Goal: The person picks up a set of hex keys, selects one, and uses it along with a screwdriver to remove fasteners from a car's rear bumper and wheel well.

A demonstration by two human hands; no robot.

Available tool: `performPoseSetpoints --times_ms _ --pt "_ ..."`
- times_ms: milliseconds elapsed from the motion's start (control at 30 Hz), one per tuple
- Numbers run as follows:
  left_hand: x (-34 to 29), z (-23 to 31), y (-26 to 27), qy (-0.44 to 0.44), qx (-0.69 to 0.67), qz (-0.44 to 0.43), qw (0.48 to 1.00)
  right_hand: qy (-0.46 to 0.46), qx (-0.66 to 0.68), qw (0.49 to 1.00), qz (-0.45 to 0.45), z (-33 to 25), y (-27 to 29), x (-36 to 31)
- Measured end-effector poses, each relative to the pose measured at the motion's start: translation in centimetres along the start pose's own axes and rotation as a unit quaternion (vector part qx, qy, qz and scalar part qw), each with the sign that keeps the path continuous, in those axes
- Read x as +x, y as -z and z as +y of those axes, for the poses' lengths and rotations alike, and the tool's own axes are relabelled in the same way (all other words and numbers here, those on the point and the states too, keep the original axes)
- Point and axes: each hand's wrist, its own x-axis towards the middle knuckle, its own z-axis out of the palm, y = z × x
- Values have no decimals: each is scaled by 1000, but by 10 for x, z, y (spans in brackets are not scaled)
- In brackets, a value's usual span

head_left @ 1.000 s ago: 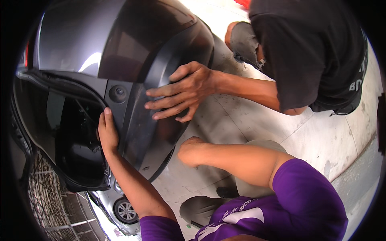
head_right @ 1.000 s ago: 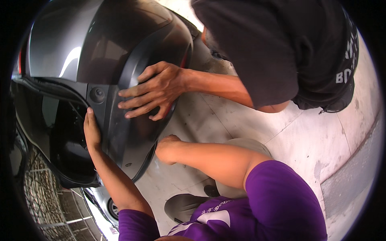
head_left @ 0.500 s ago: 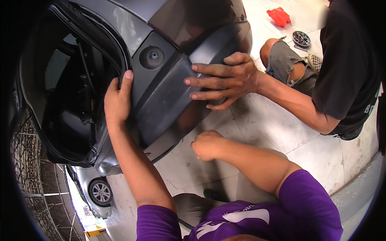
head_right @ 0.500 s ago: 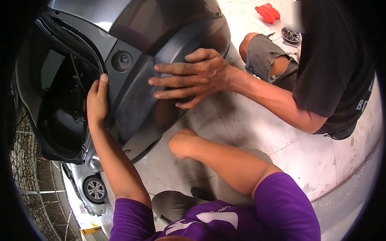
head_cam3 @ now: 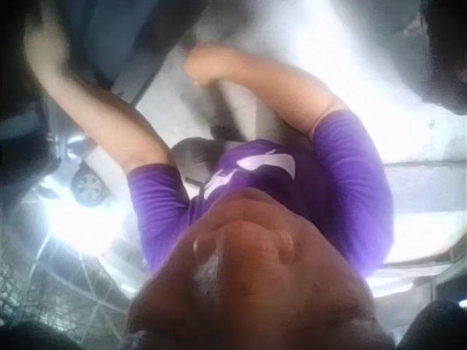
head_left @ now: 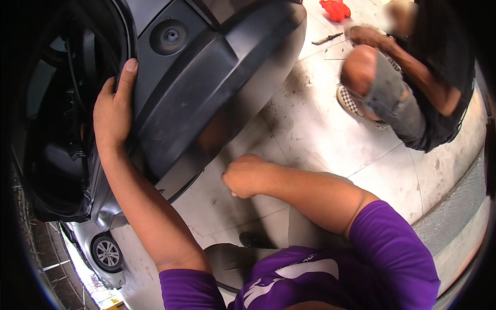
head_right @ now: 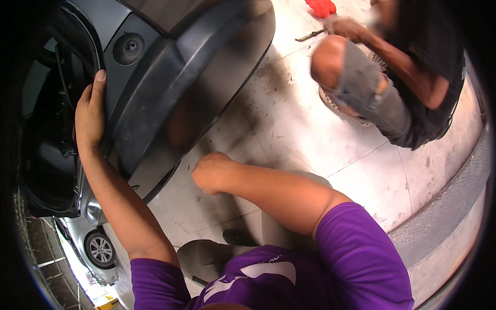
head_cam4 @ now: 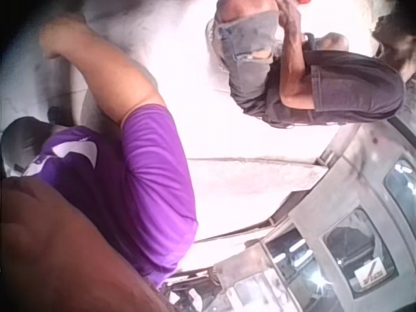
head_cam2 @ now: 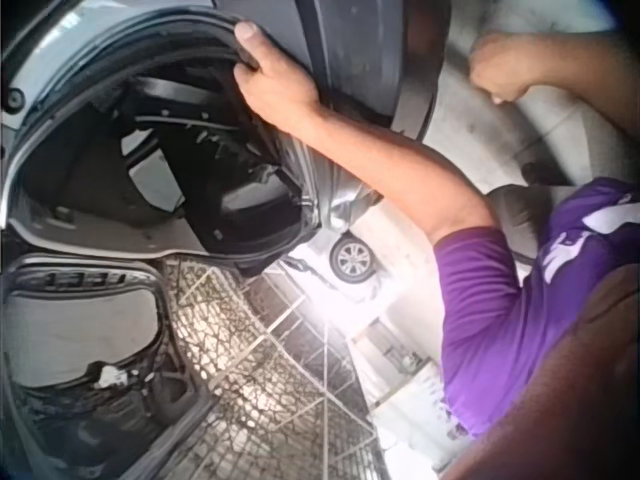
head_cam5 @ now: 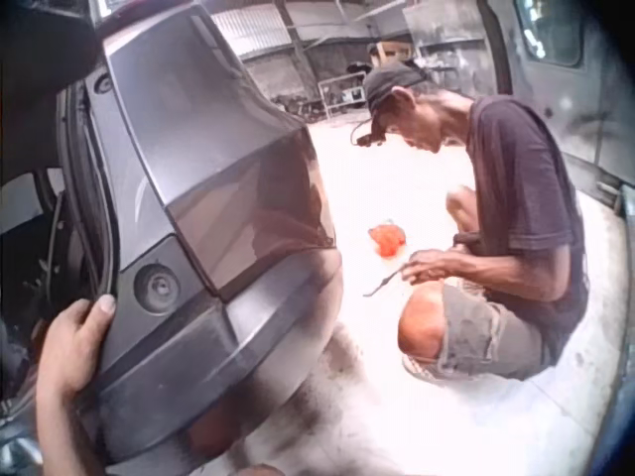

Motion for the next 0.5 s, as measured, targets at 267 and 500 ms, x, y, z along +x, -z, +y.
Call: performPoseSetpoints --times_ms 267,500 --pt "-7 10 5 -17 48 28 998 -6 -36 999 15 8 -15 18" --pt "-15 16 21 -42 66 -46 996 -28 -44 997 -53 6 -12 28"
